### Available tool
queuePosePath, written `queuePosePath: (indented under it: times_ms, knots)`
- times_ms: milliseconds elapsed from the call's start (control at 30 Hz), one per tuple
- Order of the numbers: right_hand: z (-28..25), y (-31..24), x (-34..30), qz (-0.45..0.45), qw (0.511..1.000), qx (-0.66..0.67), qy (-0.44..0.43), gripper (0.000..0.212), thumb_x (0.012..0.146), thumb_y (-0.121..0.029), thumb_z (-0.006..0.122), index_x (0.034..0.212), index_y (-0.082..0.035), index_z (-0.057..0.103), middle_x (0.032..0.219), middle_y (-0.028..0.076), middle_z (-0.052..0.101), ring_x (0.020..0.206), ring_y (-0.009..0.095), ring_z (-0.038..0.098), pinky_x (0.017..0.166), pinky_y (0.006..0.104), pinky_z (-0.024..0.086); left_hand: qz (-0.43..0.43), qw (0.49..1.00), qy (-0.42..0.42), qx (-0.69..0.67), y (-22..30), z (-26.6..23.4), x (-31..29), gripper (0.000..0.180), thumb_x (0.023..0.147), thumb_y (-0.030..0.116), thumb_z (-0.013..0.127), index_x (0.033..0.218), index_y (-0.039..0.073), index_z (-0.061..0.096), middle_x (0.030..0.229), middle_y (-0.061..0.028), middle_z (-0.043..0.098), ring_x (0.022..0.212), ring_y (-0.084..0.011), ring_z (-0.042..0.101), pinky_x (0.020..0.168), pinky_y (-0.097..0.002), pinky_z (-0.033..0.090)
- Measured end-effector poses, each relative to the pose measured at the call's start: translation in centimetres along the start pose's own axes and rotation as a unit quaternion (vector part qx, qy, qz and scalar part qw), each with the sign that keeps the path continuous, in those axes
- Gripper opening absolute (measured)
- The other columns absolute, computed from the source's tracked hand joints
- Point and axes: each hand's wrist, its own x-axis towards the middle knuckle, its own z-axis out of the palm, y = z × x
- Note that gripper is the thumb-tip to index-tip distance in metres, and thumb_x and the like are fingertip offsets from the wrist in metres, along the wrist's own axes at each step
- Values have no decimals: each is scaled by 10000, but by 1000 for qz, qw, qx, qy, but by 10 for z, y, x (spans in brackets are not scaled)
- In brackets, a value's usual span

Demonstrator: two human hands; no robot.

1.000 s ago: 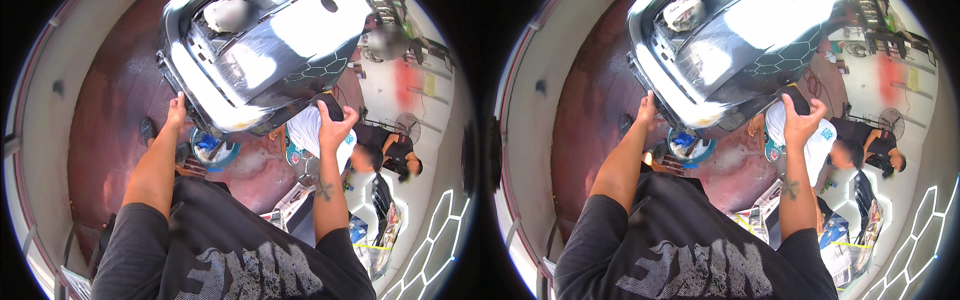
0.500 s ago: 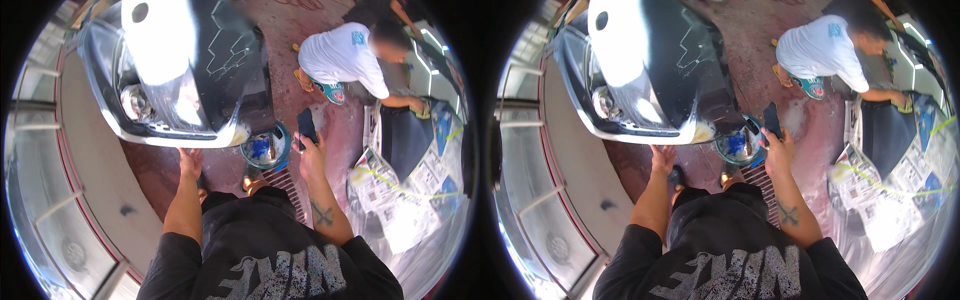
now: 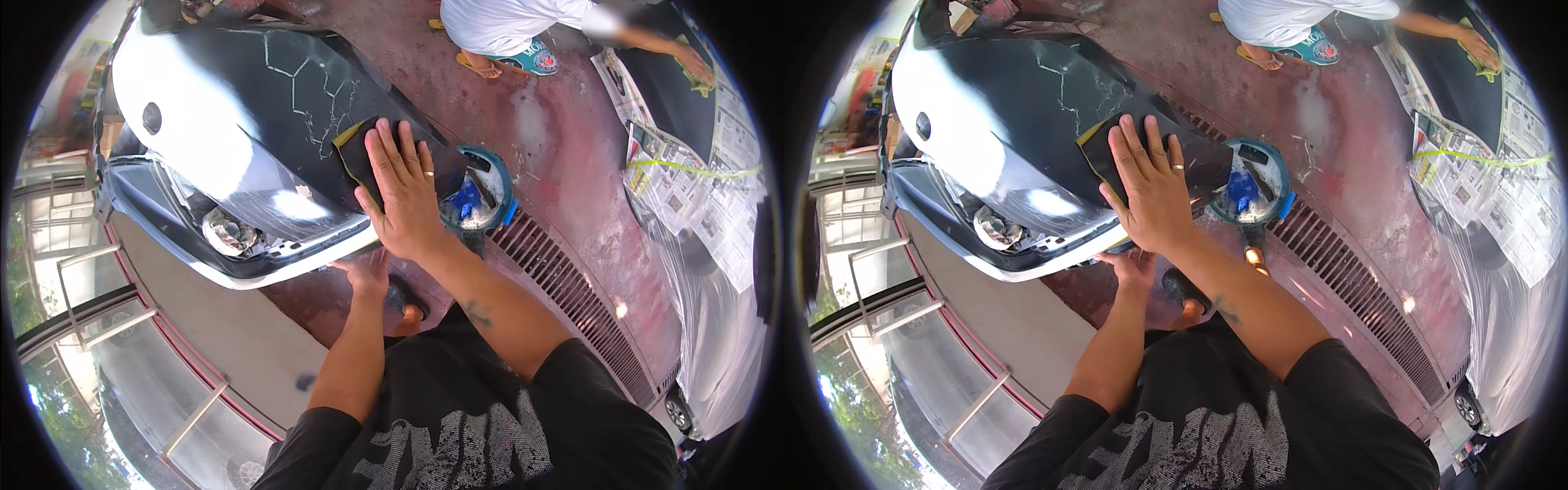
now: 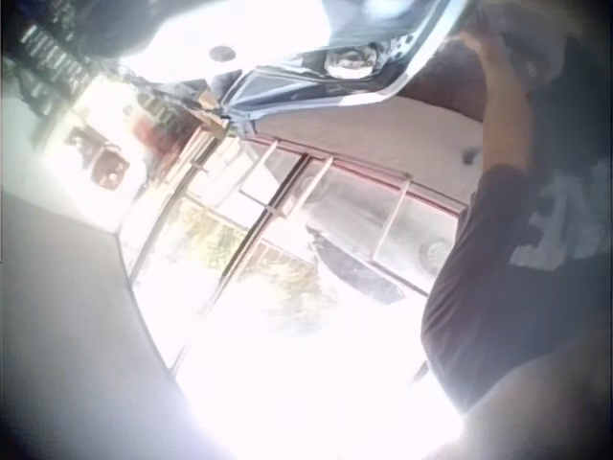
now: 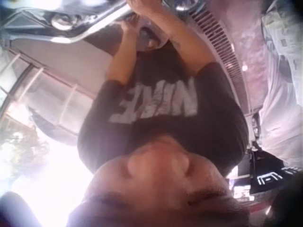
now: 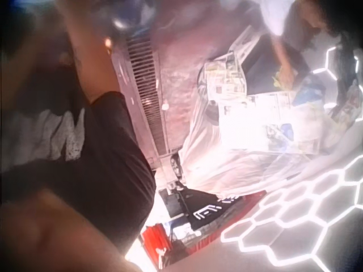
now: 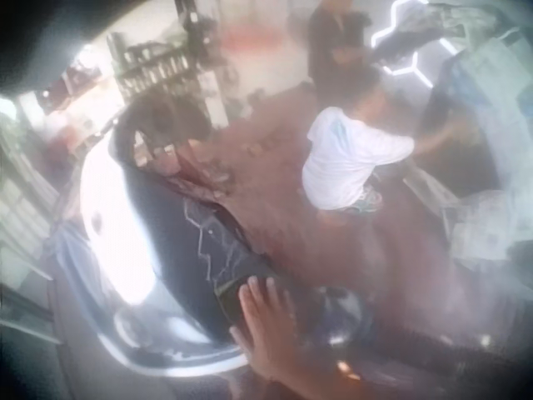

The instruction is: The person scrubs a detached black car bumper with a sponge and water, then wipes it with a blue cloth. The person repeatedly dips the sponge into a bucket and scrubs different sections of the bumper's surface.

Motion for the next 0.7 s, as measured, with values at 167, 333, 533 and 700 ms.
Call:
queuePosePath:
  times_ms: [167,333,533,700]
  knots:
    - [9,21,-97,6,997,-12,-72,818,1040,-382,639,1681,5,310,1754,238,285,1606,521,240,1262,675,214,29,999,14,-28,-2,-6,6,1239,864,1012,201,1671,80,317,1689,-182,335,1561,-368,366,1311,-508,319]
    - [5,-6,0,-34,999,4,-9,829,1030,-387,643,1674,16,312,1759,242,259,1608,528,223,1262,679,205,-1,1000,9,-24,-5,-6,20,1241,850,1009,34,1693,149,334,1752,-108,328,1595,-299,343,1329,-495,278]
    - [4,4,-64,-27,996,-20,-78,829,1019,-366,657,1660,44,330,1752,270,263,1615,541,200,1265,676,194,64,995,-72,-28,7,42,-15,1196,905,981,106,1699,108,299,1748,-101,333,1601,-340,320,1342,-496,238]
    - [-6,4,30,-49,998,-2,-32,845,1021,-383,657,1679,15,310,1757,253,263,1608,549,206,1251,721,170,81,992,-94,-33,-5,1,24,987,1024,833,221,1674,100,341,1712,-125,394,1569,-335,385,1314,-493,311]
